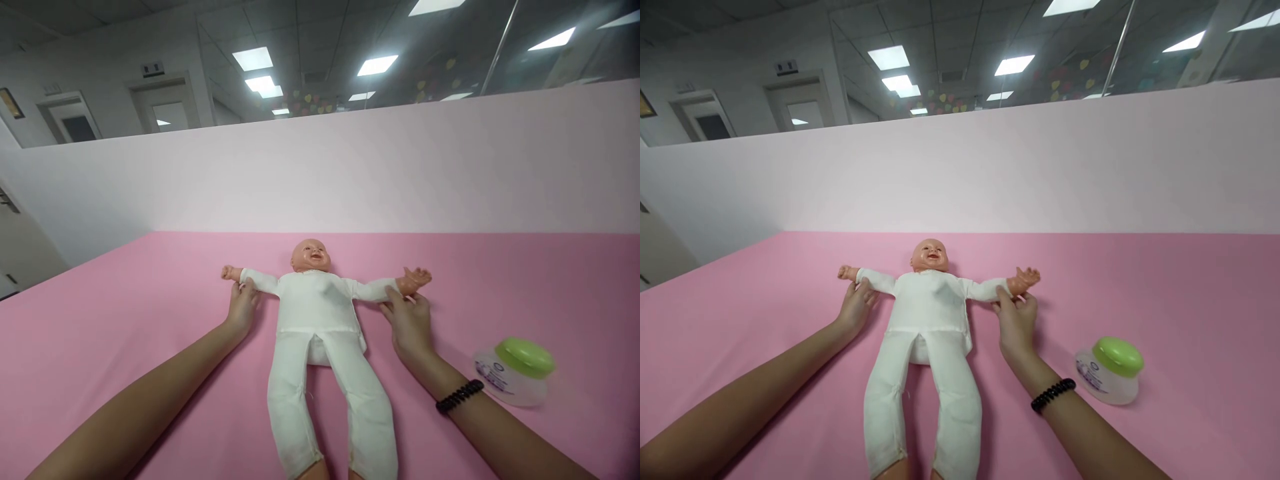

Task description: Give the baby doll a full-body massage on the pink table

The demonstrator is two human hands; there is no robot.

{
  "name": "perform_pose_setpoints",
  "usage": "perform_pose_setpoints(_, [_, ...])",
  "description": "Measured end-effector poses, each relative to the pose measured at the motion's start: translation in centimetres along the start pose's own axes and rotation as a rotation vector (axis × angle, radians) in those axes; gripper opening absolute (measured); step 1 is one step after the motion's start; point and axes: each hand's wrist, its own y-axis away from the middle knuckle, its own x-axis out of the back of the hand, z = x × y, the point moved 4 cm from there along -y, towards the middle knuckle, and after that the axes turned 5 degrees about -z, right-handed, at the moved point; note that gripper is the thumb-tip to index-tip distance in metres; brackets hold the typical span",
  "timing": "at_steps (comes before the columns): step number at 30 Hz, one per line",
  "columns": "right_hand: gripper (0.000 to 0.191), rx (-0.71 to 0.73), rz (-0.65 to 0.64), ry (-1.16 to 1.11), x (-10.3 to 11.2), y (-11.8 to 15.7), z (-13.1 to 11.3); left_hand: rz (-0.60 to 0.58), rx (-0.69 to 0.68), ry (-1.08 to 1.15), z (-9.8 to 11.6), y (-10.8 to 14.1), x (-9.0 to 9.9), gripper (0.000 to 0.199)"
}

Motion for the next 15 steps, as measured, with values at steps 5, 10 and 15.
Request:
perform_pose_setpoints(5, [0.039,-0.057,0.076,-0.054,0.5,-0.1,-0.2,0.008,-0.005,-0.003,0.2,0.1,0.1,0.028])
perform_pose_setpoints(10, [0.05,0.301,-0.295,0.234,-2.1,2.2,-1.9,-0.339,-0.258,-0.339,2.0,2.4,-2.9,0.031])
perform_pose_setpoints(15, [0.03,0.575,-0.644,0.51,-4.0,4.6,-2.0,-0.56,-0.368,-0.582,2.3,4.0,-4.5,0.029])
